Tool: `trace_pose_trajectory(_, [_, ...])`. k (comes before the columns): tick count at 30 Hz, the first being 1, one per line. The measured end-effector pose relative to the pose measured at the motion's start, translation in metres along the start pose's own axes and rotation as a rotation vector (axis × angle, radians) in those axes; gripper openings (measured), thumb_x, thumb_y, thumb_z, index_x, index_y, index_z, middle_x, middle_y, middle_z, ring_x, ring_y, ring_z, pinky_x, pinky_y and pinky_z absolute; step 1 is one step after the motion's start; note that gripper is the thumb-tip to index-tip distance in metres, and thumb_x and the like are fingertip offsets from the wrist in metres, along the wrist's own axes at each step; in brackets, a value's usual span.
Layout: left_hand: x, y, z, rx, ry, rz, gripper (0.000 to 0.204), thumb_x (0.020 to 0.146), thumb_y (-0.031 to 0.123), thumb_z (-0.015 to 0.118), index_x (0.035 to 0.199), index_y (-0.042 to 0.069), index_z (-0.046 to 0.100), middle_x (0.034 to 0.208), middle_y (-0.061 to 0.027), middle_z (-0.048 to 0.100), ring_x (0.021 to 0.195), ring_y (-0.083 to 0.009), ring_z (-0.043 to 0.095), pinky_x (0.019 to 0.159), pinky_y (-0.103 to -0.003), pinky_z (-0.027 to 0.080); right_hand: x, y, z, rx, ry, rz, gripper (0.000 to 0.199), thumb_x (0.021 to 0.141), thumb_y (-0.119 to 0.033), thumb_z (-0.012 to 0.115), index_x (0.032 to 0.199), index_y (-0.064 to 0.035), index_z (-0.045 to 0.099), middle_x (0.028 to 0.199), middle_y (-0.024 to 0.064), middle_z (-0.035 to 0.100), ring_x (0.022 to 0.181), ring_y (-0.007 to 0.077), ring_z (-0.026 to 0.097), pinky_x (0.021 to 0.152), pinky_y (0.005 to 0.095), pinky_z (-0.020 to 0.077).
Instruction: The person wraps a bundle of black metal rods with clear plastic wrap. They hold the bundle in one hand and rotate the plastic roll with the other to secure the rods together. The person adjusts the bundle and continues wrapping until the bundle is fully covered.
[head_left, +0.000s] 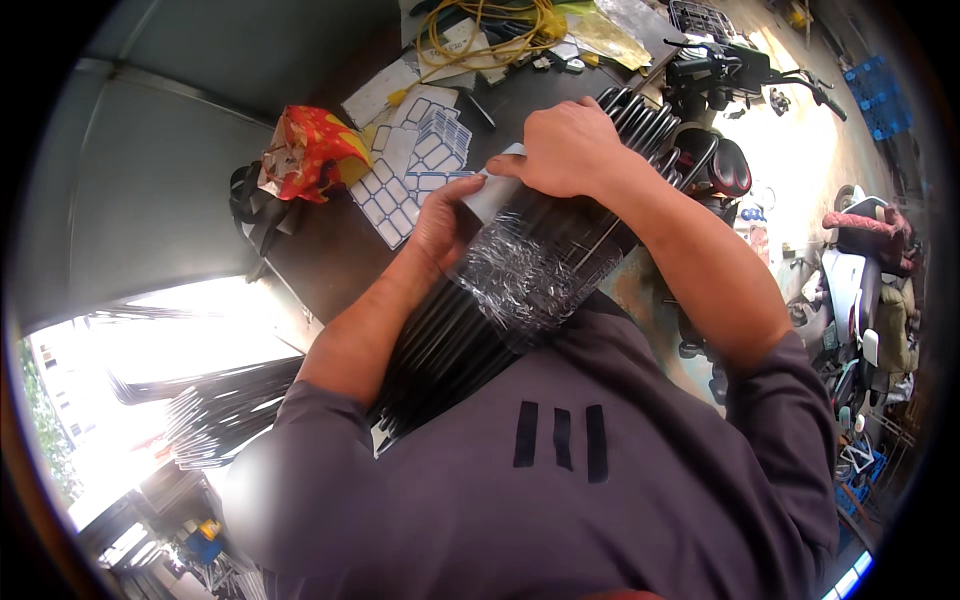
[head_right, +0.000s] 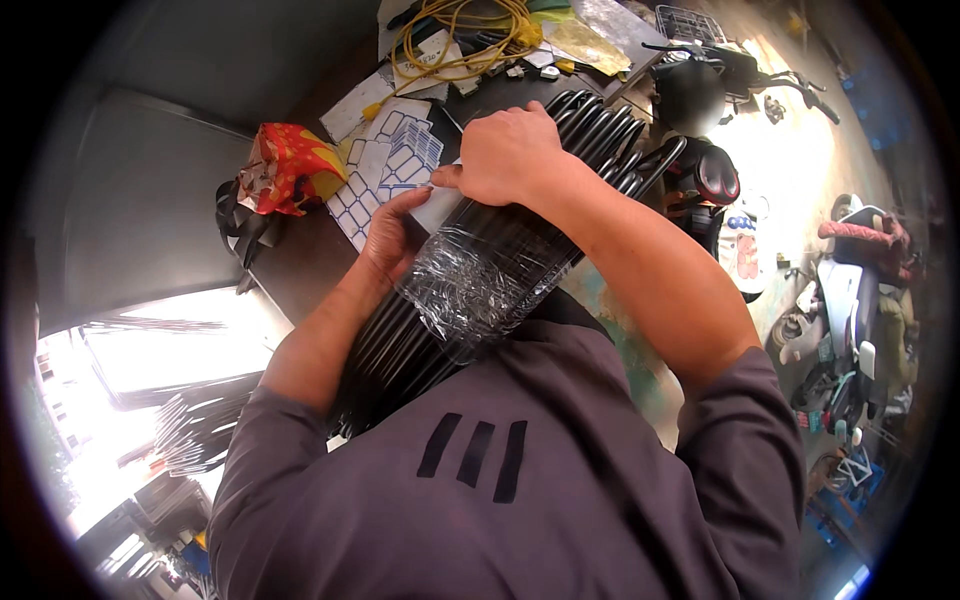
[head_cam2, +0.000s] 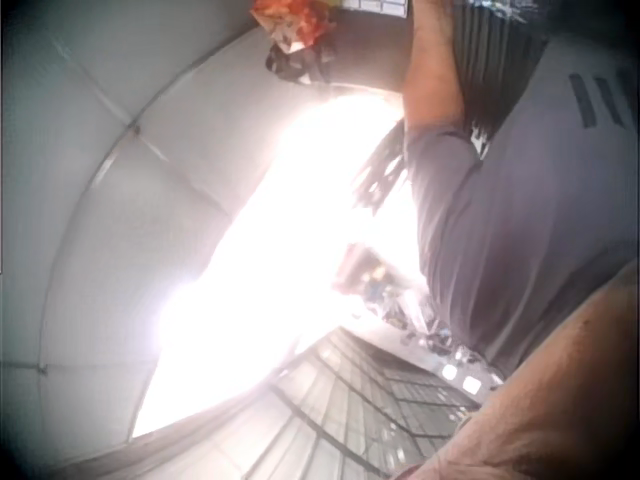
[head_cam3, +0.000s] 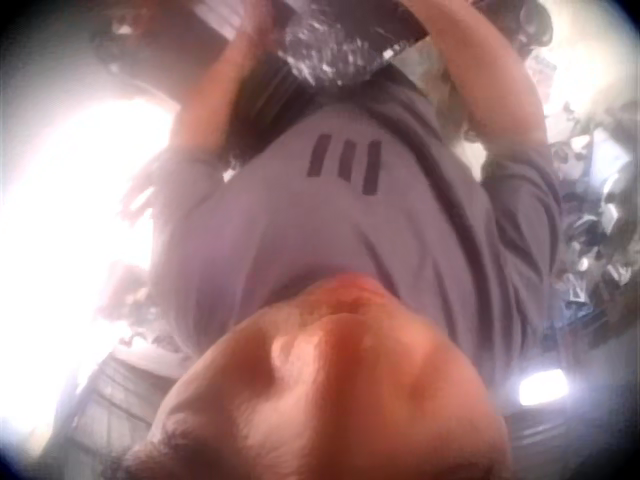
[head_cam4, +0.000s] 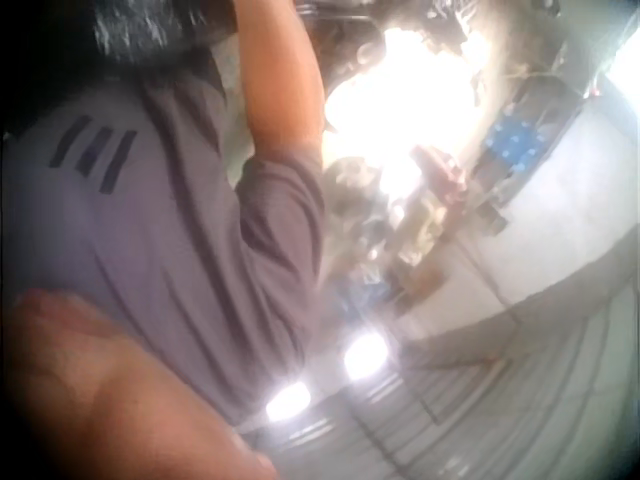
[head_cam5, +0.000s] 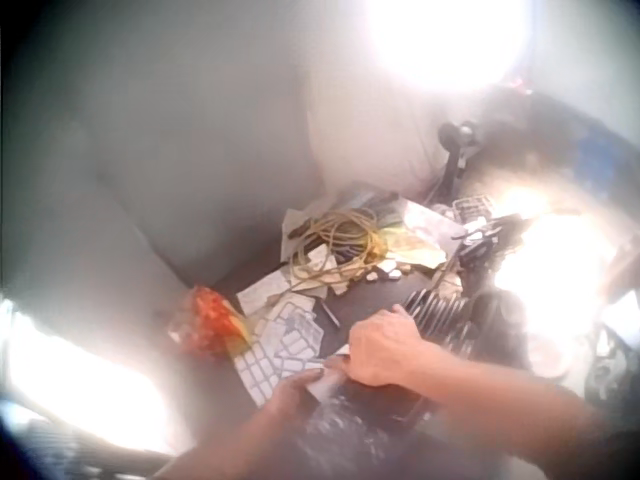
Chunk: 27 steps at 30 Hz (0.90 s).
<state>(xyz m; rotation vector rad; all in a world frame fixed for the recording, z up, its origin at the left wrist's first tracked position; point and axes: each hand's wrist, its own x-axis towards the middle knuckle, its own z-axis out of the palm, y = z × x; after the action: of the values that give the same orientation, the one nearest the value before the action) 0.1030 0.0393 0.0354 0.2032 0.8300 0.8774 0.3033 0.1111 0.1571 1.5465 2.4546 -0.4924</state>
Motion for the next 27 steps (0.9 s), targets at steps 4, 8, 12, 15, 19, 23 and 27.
trace_pose_trajectory(4, [0.001,0.003,0.004,-0.010,0.059,0.074,0.055,0.098,0.033,0.069,0.140,-0.001,0.062,0.134,-0.0178,0.071,0.124,-0.0335,0.067,0.115,-0.048,0.048,0.023,-0.007,-0.006,0.160,-0.183,0.092,0.070,0.097,-0.067,0.064,0.108,0.0002,0.083,0.118,0.0174,0.079,0.126,0.0376,0.068,0.112,0.0554,0.0426])
trace_pose_trajectory(8, [-0.018,0.011,0.015,-0.077,-0.004,0.105,0.054,0.100,0.034,0.067,0.141,-0.001,0.060,0.134,-0.0174,0.071,0.126,-0.0339,0.066,0.115,-0.048,0.048,0.028,-0.021,-0.017,0.510,-0.166,0.205,0.079,0.089,-0.065,0.076,0.085,0.0136,0.073,0.082,0.0235,0.070,0.078,0.0343,0.073,0.072,0.0492,0.0557])
trace_pose_trajectory(12, [-0.024,0.022,0.022,-0.143,-0.127,0.074,0.051,0.104,0.033,0.064,0.141,-0.002,0.061,0.134,-0.0170,0.071,0.127,-0.0344,0.066,0.116,-0.048,0.049,0.007,-0.026,-0.024,0.653,0.017,0.239,0.074,0.087,-0.059,0.083,0.082,0.0141,0.072,0.075,0.0186,0.067,0.071,0.0228,0.065,0.063,0.0438,0.0519])
trace_pose_trajectory(15, [-0.020,0.019,0.008,-0.008,-0.188,0.055,0.042,0.108,0.031,0.063,0.134,-0.002,0.067,0.127,-0.0154,0.073,0.123,-0.0300,0.068,0.111,-0.045,0.053,-0.028,0.001,-0.054,0.759,0.025,0.269,0.064,0.090,-0.051,0.082,0.094,0.0124,0.078,0.083,0.0153,0.074,0.077,0.0217,0.071,0.069,0.0406,0.0557])
trace_pose_trajectory(19, [0.005,-0.009,-0.010,0.370,-0.123,-0.015,0.033,0.109,0.021,0.065,0.133,-0.002,0.068,0.122,-0.0107,0.074,0.111,-0.0190,0.071,0.101,-0.034,0.058,-0.119,0.022,-0.066,0.699,-0.108,0.340,0.056,0.091,-0.042,0.084,0.095,0.0135,0.076,0.081,0.0092,0.073,0.071,0.0135,0.065,0.061,0.0366,0.0520])
trace_pose_trajectory(23, [0.013,-0.022,-0.007,0.487,-0.201,-0.132,0.041,0.106,0.011,0.064,0.144,-0.004,0.063,0.127,-0.0117,0.074,0.107,-0.0162,0.074,0.097,-0.031,0.061,-0.155,0.046,-0.036,1.008,-0.093,0.503,0.053,0.090,-0.045,0.087,0.095,0.0074,0.079,0.081,0.0068,0.072,0.068,0.0102,0.062,0.059,0.0330,0.0496])
trace_pose_trajectory(27, [0.031,-0.031,-0.016,0.425,-0.273,-0.234,0.047,0.105,0.010,0.061,0.150,-0.004,0.059,0.133,-0.0139,0.073,0.111,-0.0183,0.075,0.098,-0.031,0.061,-0.184,0.055,-0.005,1.195,-0.008,0.507,0.053,0.090,-0.047,0.089,0.098,0.0052,0.079,0.085,0.0040,0.071,0.075,0.0096,0.061,0.068,0.0280,0.0503])
